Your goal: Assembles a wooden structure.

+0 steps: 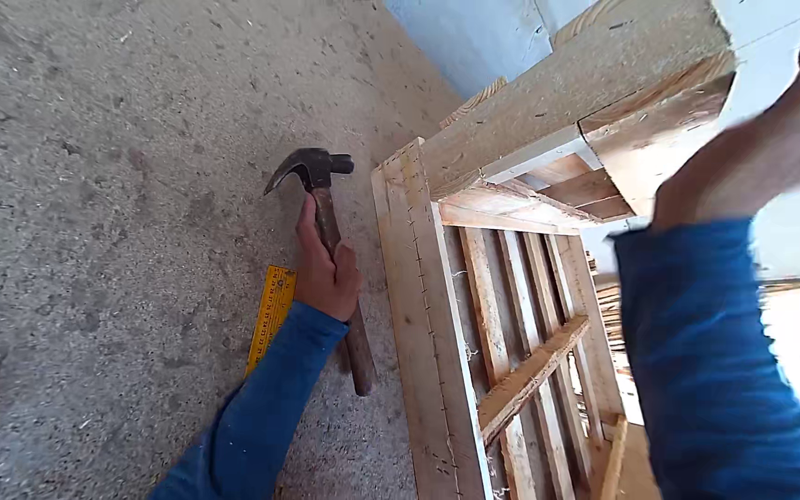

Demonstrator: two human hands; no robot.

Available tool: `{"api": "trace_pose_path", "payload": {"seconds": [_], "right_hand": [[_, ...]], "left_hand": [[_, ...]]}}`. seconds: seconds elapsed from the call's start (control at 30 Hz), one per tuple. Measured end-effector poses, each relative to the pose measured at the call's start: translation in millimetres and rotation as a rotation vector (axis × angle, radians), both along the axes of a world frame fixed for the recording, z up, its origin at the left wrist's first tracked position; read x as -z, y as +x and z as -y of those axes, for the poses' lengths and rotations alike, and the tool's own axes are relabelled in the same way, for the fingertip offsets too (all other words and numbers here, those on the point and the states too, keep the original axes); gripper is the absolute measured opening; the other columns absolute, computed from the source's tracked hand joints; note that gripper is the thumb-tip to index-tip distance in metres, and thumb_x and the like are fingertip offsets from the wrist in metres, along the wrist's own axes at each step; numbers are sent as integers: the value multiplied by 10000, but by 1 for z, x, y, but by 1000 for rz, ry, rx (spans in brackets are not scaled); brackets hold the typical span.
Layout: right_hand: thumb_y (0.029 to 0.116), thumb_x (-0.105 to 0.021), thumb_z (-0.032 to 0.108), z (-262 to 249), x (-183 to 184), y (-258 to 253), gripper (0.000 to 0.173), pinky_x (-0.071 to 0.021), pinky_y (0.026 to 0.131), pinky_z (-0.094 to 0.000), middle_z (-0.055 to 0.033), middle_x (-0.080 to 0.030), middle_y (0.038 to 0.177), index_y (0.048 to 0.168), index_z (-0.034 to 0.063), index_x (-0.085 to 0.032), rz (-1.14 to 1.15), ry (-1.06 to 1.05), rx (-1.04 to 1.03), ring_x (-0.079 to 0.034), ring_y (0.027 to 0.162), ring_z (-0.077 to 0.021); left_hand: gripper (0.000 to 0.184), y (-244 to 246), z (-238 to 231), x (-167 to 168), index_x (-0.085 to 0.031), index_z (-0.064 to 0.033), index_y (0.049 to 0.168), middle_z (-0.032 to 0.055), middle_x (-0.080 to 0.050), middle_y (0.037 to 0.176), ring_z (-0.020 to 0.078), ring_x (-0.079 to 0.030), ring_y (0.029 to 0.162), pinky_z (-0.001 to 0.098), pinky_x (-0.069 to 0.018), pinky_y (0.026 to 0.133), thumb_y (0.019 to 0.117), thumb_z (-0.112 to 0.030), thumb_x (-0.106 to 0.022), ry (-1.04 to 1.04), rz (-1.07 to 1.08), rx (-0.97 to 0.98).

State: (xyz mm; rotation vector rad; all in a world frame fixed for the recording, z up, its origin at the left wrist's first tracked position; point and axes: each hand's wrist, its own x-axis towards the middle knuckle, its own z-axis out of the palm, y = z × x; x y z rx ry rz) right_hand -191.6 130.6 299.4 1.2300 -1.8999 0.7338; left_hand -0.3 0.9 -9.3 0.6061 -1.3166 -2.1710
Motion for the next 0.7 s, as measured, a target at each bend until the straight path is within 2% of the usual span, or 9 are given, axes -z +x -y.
{"api": "trace_pose_path", "payload": {"seconds": [0.03, 0.07, 0.13, 0.17, 0.27, 0.33, 0.4, 0.5, 0.7], "right_hand": [[1091, -464, 201, -10, 19, 31, 391, -494, 1063, -465, -217, -646, 1226, 1291, -131, -515, -111, 173, 7, -612, 1192, -285], [1070, -491, 258, -19, 43, 61, 409, -493, 1050, -495, -217, -635, 1238, 1292, -85, -506, -176, 354, 4, -606, 1196, -302], [1002, -565, 386, -30, 97, 104, 372, -496, 1014, -532, -146, -703, 1130, 1134, 48, -648, -180, 753, -24, -647, 1143, -306], [1003, -566, 437, -31, 121, 117, 391, -448, 1091, -544, -104, -726, 1174, 1132, 101, -719, -143, 977, 0, -632, 1217, -300], [990, -489, 593, -37, 170, 126, 642, -189, 1277, -573, -75, -550, 1521, 1409, 124, -619, -7, 1419, 118, -366, 1516, -270], [990, -450, 653, -35, 179, 122, 785, -98, 1293, -568, -109, -426, 1619, 1525, 81, -495, -10, 1525, 161, -256, 1566, -266], [989, -360, 716, -25, 181, 116, 886, -70, 1294, -555, -134, -369, 1648, 1575, 52, -401, -50, 1613, 203, -232, 1573, -280], [968, -394, 732, -2, 184, 103, 982, -26, 1288, -559, -192, -285, 1673, 1608, -4, -280, -83, 1710, 274, -184, 1580, -333], [945, -453, 729, 38, 197, 63, 1051, -22, 1278, -551, -246, -127, 1701, 1629, -16, -167, -160, 1762, 375, -85, 1591, -377]], "left_hand": [[802, 0, -1, 2, -20, -233, 1656, 76, -645, 852, 201, -632, 510, 408, -599, 448, 1020, -137, -499, -37, 22, 9], [800, -1, -2, 5, -32, -233, 1657, 84, -656, 867, 203, -633, 511, 418, -603, 460, 1018, -152, -506, -69, 40, 22], [809, -1, -1, 7, -31, -242, 1658, 78, -661, 819, 197, -639, 513, 420, -603, 483, 1020, -170, -522, -104, 72, 56], [817, -2, 0, 7, -26, -240, 1659, 74, -658, 800, 193, -640, 514, 419, -603, 489, 1017, -169, -527, -112, 74, 60], [834, -1, -1, 7, -34, -223, 1658, 94, -680, 885, 192, -638, 515, 412, -605, 495, 1006, -164, -550, -107, 54, 37], [845, -3, 1, 6, -42, -212, 1657, 109, -685, 962, 186, -628, 510, 402, -604, 500, 991, -161, -560, -94, 52, 11], [847, -3, 1, 5, -32, -248, 1656, 123, -683, 1036, 192, -630, 506, 408, -611, 509, 998, -174, -560, -48, 83, 25], [844, -4, 1, 4, -41, -281, 1654, 128, -663, 1136, 204, -622, 503, 427, -614, 514, 998, -177, -563, 2, 85, 34], [866, -3, 1, 3, -28, -297, 1656, 112, -673, 956, 207, -630, 499, 425, -613, 502, 998, -187, -579, 46, 87, 38]]}}
